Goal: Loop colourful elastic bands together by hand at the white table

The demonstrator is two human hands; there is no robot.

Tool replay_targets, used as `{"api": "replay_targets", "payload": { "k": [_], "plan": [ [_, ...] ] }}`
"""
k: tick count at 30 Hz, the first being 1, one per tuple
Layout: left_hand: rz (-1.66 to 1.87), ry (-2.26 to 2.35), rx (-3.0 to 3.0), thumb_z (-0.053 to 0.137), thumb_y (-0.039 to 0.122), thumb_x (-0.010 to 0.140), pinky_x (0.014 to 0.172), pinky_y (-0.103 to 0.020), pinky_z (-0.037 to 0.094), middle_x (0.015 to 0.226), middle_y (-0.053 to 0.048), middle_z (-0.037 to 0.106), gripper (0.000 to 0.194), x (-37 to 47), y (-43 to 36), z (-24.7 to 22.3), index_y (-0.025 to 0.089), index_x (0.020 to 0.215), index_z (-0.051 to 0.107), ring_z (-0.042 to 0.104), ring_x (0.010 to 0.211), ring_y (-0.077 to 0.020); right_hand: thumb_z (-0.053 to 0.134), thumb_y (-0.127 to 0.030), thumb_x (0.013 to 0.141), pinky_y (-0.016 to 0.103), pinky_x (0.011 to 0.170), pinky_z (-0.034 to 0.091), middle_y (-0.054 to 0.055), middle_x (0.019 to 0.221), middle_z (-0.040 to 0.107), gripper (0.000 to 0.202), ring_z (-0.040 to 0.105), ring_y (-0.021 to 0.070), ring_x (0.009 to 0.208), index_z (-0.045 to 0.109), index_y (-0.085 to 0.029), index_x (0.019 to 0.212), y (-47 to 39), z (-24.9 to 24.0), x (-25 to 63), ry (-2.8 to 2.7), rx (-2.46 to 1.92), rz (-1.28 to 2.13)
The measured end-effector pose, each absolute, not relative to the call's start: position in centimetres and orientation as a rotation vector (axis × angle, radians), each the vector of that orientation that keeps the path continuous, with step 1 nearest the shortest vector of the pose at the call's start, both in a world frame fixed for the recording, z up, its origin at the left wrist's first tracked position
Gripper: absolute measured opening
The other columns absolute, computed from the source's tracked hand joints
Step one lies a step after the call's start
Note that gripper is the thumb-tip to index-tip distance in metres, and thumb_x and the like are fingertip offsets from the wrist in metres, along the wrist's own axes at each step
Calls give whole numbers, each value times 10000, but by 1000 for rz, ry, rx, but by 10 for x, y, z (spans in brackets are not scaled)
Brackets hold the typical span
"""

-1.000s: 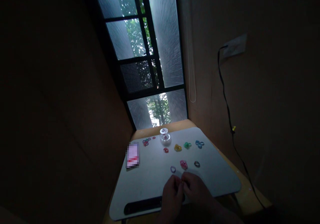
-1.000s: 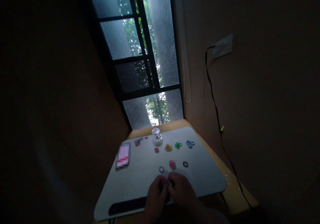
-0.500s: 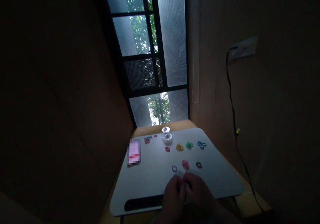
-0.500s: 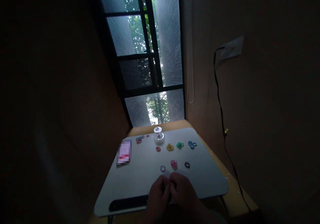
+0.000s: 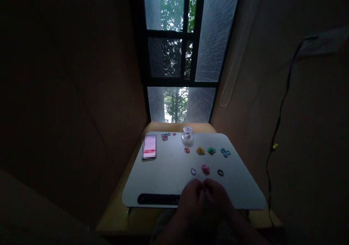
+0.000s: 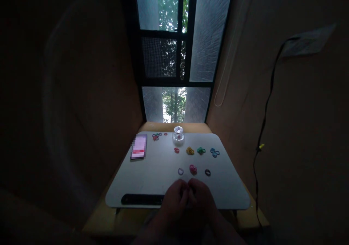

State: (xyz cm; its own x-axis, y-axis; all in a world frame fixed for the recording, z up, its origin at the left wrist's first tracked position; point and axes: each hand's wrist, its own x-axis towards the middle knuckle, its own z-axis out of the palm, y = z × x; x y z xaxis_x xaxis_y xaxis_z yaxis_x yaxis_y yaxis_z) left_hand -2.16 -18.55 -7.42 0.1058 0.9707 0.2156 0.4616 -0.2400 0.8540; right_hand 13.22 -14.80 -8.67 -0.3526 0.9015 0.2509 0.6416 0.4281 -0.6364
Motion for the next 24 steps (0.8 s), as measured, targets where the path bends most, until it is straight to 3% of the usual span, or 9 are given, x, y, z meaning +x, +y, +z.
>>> {"api": "replay_targets", "payload": {
  "k": [11, 24],
  "plan": [
    [1091, 1419, 1728, 498, 183, 859, 686, -290, 362, 815, -28, 619, 105, -20, -186, -70, 194, 821, 596, 533, 754, -176, 444, -238, 791, 274, 643, 377, 6, 722, 595, 97, 526, 164, 676, 523, -212, 740, -144, -91, 136, -2109, -1189, 667],
    [1083, 1452, 1748, 490, 231, 895, 685, -278, 372, 804, -23, 612, 120, -17, -187, -71, 199, 808, 566, 539, 760, -176, 445, -182, 776, 278, 642, 339, 4, 698, 566, 107, 506, 161, 672, 488, -202, 681, -150, -88, 133, -2074, -1234, 573]
  ]
}}
